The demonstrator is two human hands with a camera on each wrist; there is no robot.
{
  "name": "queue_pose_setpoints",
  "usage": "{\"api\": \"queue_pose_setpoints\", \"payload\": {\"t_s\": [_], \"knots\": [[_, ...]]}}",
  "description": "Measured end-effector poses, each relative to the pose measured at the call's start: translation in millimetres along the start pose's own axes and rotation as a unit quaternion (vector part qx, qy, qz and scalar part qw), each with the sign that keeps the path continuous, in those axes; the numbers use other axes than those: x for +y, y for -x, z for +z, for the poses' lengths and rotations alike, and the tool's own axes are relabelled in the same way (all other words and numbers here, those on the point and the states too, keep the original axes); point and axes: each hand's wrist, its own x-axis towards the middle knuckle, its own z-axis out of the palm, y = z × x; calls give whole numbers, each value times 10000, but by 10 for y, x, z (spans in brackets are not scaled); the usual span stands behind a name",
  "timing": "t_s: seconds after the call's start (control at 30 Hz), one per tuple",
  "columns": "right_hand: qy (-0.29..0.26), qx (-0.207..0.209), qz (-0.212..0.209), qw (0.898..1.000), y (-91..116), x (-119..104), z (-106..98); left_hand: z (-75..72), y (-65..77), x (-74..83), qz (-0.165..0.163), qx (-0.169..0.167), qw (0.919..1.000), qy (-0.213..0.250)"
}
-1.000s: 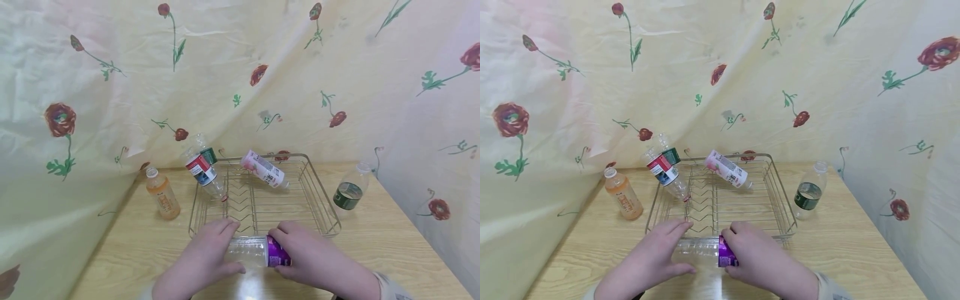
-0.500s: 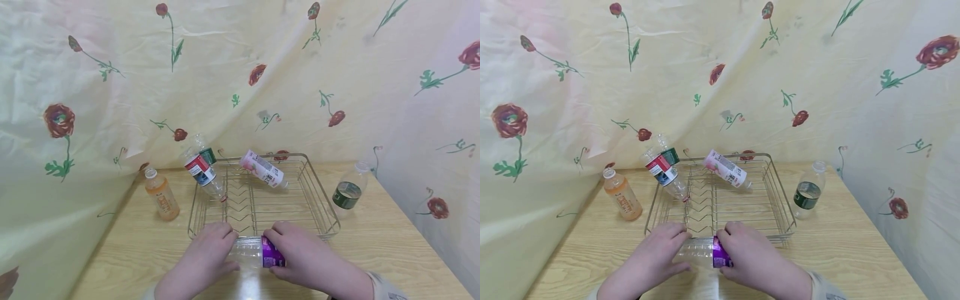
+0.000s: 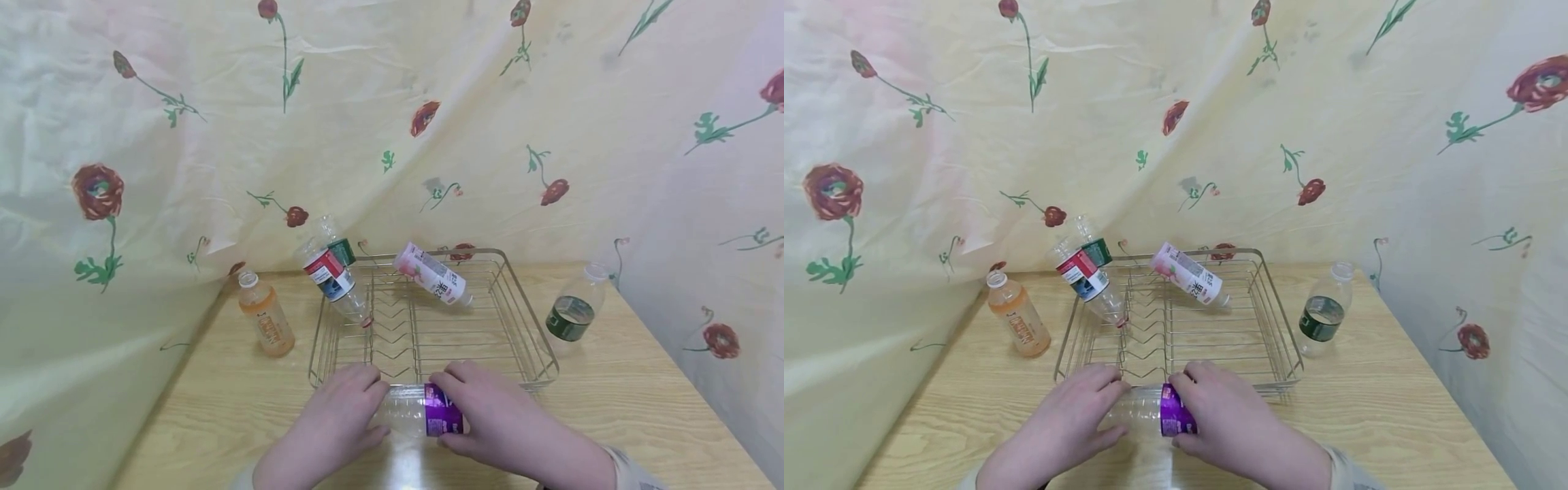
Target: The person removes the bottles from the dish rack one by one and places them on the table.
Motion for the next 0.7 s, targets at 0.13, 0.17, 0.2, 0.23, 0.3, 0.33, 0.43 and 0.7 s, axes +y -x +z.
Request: {"api": "queue_pose_setpoints", "payload": {"t_s": [0.13,0.17,0.2,0.23,0.3,0.33,0.43,0.7], "knots": [[-419,-33,331,9986,38,80,-108,11,10,-15,-38,96,9999,32],[-527,-23,448,9976,52,107,-150,10,18,-20,-69,123,9999,67],[-671,27,536,9963,68,140,-194,12,28,-26,-102,169,9998,99],[-768,90,627,9950,88,176,-237,14,40,-32,-142,209,9996,144],[-844,227,809,9929,130,236,-319,21,63,-46,-232,267,9991,247],[-872,308,873,9919,153,267,-352,28,75,-54,-285,285,9987,316],[-966,561,995,9887,221,363,-415,50,106,-79,-414,298,9976,477],[-1292,853,1367,9784,380,577,-443,44,175,-141,-548,553,9936,821]]}}
